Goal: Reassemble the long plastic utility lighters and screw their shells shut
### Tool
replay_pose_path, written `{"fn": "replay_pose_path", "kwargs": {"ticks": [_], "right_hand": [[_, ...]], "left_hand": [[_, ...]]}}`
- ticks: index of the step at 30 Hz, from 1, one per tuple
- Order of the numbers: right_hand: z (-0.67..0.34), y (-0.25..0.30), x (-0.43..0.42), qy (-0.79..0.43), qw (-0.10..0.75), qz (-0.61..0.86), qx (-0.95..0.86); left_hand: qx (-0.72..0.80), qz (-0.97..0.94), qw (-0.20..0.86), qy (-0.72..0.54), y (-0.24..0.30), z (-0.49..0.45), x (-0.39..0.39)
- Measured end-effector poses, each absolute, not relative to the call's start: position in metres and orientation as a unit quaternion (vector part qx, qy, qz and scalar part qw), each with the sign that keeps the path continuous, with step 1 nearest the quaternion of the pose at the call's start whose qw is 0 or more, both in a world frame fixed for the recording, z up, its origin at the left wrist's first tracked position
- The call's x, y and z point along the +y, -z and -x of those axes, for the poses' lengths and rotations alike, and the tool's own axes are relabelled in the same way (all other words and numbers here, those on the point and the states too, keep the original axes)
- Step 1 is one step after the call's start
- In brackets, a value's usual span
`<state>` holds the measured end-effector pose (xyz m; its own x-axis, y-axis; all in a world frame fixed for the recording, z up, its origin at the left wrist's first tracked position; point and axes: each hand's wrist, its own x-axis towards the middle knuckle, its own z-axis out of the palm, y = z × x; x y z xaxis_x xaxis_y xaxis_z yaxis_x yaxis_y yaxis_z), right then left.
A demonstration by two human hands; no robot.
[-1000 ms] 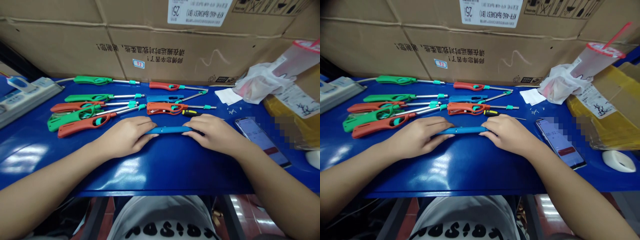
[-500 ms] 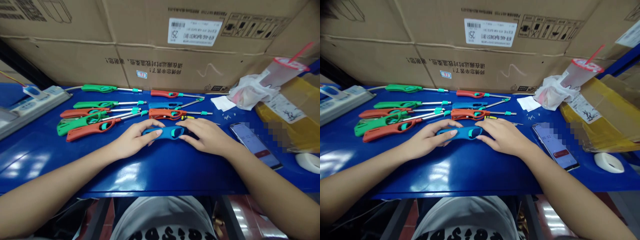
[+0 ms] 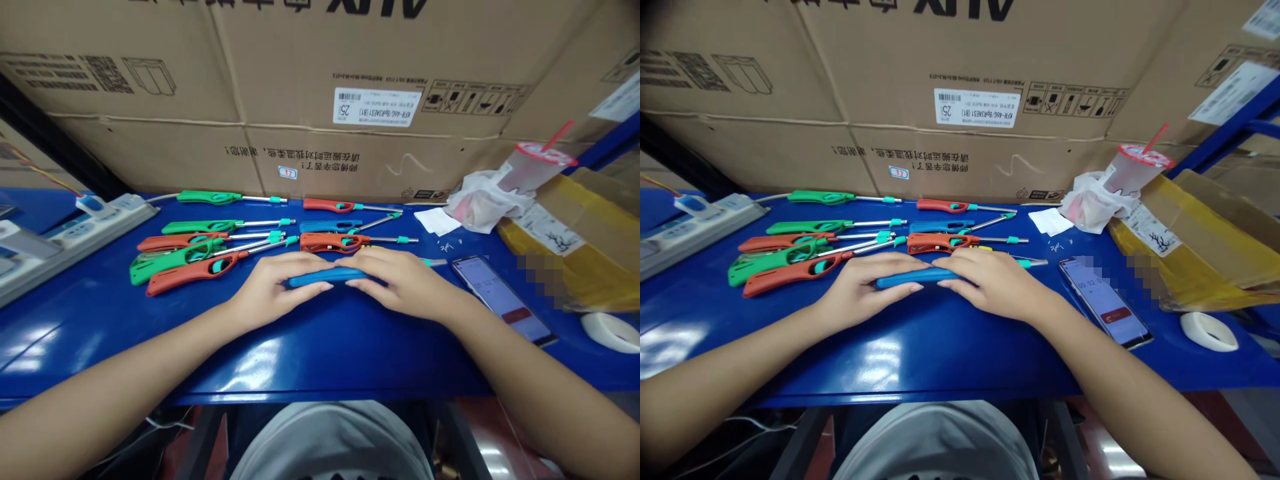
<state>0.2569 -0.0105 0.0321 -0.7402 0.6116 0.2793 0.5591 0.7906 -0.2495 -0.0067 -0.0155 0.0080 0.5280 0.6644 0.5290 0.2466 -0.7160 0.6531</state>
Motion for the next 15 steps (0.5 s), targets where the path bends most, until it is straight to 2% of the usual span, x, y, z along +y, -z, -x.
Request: {"fn": "replay_pose_path", "kwargs": {"ticks": [7, 15], "right_hand": [[-0.250, -0.009, -0.017, -0.107, 0.215, 0.296, -0.925], [-0.262, -0.015, -0.008, -0.072, 0.187, 0.323, -0.925]], "left_hand": [[0.271, -0.843, 0.267, -0.379, -0.002, 0.000, -0.018], [0.326, -0.806, 0.295, -0.397, -0.003, 0.000, -0.013]]}}
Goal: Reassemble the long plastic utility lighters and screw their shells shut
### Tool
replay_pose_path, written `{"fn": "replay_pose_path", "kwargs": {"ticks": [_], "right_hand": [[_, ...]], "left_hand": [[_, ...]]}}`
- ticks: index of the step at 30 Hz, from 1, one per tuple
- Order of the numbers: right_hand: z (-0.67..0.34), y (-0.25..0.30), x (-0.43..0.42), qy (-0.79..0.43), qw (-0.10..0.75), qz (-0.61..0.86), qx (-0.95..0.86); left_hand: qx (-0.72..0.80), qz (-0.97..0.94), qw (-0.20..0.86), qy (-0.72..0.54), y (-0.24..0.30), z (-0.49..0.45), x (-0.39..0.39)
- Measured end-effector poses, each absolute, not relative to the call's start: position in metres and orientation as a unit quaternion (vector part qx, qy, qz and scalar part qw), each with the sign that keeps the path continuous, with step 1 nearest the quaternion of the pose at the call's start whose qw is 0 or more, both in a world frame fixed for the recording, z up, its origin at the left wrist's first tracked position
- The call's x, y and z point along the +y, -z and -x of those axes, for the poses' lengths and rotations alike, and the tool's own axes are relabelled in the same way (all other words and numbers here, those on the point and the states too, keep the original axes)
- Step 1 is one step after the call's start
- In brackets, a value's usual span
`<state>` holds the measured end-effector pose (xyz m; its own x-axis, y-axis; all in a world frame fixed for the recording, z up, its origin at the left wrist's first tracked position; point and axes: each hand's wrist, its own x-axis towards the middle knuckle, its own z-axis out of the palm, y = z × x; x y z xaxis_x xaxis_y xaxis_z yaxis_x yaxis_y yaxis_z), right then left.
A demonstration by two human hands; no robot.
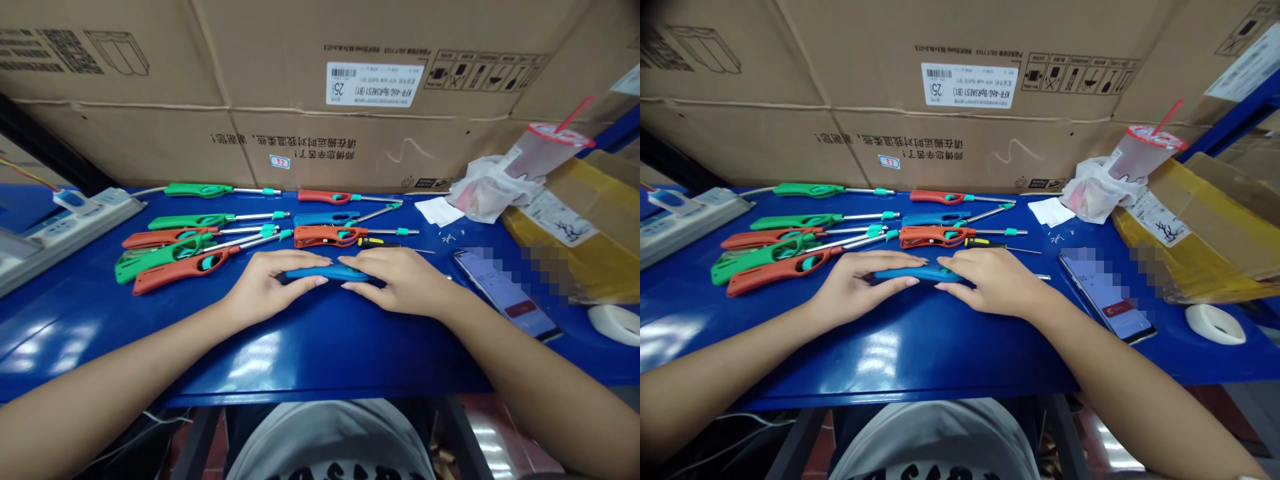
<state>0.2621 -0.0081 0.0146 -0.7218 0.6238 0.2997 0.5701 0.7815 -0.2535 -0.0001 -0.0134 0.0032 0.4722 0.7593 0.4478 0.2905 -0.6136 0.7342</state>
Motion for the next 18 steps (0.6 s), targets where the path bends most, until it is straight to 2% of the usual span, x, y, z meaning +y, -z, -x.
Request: {"fn": "replay_pose_path", "kwargs": {"ticks": [8, 18], "right_hand": [[-0.2699, -0.0212, -0.0026, -0.105, 0.089, 0.364, -0.921], [-0.2732, -0.0242, -0.0026, -0.065, 0.096, 0.379, -0.918]], "left_hand": [[0.361, -0.791, 0.317, -0.378, 0.0006, 0.0059, -0.0088], [0.382, -0.769, 0.309, -0.409, -0.0015, 0.0052, -0.0073]]}}
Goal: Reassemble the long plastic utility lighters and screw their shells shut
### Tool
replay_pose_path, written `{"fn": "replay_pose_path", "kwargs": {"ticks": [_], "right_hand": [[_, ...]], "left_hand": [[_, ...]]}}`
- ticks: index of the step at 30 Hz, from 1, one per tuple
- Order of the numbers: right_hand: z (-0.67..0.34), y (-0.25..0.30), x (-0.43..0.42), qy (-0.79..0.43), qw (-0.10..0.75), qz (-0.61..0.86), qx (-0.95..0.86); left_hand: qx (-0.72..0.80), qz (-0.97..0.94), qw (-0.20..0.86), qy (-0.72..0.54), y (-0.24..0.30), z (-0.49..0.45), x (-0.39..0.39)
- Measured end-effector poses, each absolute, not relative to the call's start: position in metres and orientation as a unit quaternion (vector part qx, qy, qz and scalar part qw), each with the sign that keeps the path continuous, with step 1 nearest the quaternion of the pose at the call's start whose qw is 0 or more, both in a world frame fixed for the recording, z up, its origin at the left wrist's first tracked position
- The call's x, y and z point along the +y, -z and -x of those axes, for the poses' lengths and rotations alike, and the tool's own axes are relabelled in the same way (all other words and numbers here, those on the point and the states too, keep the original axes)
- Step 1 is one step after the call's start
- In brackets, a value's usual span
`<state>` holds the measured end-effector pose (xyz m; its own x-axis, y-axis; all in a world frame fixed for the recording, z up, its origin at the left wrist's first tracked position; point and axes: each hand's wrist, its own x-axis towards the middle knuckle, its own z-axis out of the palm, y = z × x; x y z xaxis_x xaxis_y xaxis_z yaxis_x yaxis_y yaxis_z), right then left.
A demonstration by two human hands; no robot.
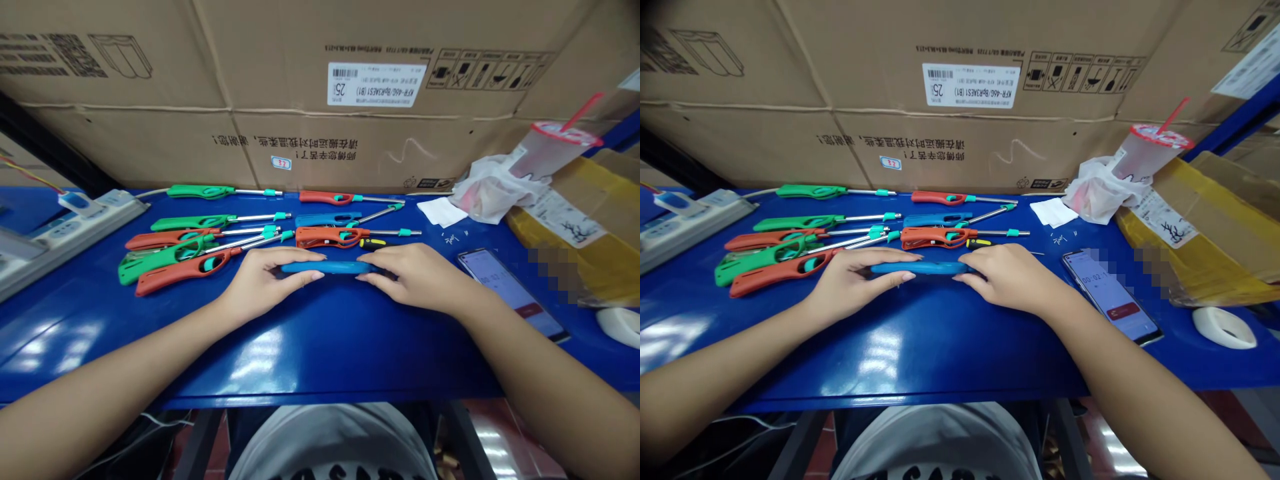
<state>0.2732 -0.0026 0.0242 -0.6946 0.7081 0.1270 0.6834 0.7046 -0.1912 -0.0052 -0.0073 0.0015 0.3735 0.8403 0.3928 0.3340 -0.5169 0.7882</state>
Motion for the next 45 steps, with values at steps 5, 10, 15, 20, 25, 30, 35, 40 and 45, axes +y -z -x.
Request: {"fn": "replay_pose_path", "kwargs": {"ticks": [5, 10, 15, 20, 25, 30, 35, 40, 45], "right_hand": [[-0.279, -0.021, 0.005, -0.025, 0.062, 0.396, -0.916], [-0.282, -0.019, 0.010, -0.121, 0.082, 0.392, -0.908], [-0.274, -0.022, 0.004, -0.205, 0.118, 0.384, -0.892], [-0.272, -0.020, 0.003, -0.284, 0.159, 0.410, -0.852], [-0.275, -0.018, 0.005, -0.276, 0.171, 0.379, -0.867], [-0.271, -0.018, 0.000, -0.287, 0.138, 0.341, -0.884], [-0.264, -0.017, -0.002, -0.314, 0.137, 0.416, -0.843], [-0.260, -0.017, -0.004, -0.350, 0.116, 0.472, -0.801], [-0.257, -0.016, -0.007, -0.355, 0.087, 0.483, -0.795]], "left_hand": [[0.410, -0.706, 0.379, -0.436, -0.001, 0.007, -0.004], [0.391, -0.677, 0.452, -0.429, -0.004, 0.006, -0.006], [0.436, -0.631, 0.502, -0.400, -0.012, 0.001, -0.012], [0.417, -0.532, 0.622, -0.396, -0.015, -0.002, -0.013], [0.383, -0.494, 0.672, -0.397, -0.010, -0.001, -0.013], [0.384, -0.595, 0.590, -0.388, 0.003, 0.006, -0.009], [0.381, -0.649, 0.540, -0.377, 0.007, 0.005, -0.010], [0.382, -0.678, 0.509, -0.368, 0.011, 0.000, -0.014], [0.373, -0.753, 0.409, -0.356, 0.013, 0.001, -0.015]]}}
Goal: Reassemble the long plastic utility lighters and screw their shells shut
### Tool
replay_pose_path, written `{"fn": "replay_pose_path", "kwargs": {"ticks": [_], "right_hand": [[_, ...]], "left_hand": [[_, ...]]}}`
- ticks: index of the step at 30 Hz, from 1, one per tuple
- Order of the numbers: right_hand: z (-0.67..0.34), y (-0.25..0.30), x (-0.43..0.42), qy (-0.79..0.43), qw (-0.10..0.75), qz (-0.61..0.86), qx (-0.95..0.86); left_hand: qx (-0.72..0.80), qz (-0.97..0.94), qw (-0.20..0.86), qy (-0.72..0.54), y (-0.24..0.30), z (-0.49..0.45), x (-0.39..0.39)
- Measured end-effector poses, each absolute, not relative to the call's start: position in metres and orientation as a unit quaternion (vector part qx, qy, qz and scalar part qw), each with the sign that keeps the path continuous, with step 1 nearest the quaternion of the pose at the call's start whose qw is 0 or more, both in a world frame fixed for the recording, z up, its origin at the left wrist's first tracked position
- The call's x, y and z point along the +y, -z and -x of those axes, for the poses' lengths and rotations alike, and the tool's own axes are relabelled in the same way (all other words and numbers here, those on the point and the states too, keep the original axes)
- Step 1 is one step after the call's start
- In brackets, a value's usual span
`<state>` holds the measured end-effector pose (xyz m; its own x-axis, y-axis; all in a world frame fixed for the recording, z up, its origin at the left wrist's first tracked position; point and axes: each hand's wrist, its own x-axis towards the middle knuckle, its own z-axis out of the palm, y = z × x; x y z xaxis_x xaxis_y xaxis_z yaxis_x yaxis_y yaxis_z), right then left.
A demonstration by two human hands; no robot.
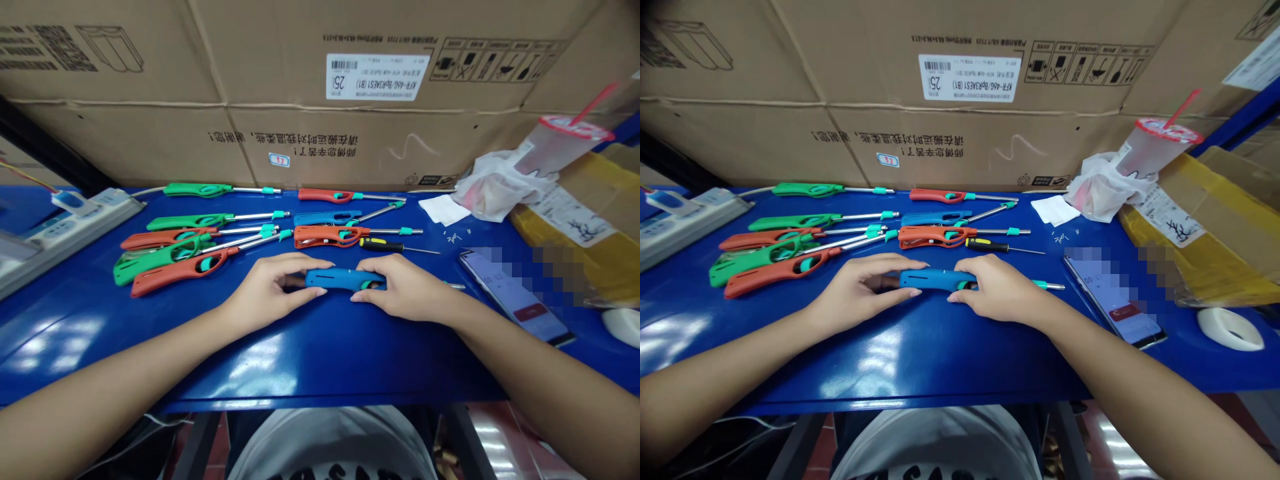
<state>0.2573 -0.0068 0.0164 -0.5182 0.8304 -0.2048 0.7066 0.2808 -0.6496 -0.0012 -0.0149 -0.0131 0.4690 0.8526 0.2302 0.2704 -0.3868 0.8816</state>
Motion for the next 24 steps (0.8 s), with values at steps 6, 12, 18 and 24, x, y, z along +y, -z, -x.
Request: {"fn": "replay_pose_path", "kwargs": {"ticks": [6, 12, 18, 24], "right_hand": [[-0.259, -0.015, -0.005, -0.352, 0.101, 0.449, -0.815], [-0.258, -0.020, -0.007, -0.328, 0.058, 0.436, -0.836], [-0.260, -0.016, -0.005, -0.301, 0.102, 0.422, -0.849], [-0.272, -0.008, 0.012, -0.077, 0.208, 0.482, -0.848]], "left_hand": [[0.356, -0.833, 0.273, -0.323, 0.004, 0.004, -0.015], [0.371, -0.828, 0.281, -0.312, 0.003, 0.004, -0.016], [0.399, -0.809, 0.299, -0.310, 0.005, 0.006, -0.014], [0.417, -0.819, 0.285, -0.274, 0.004, 0.011, -0.007]]}}
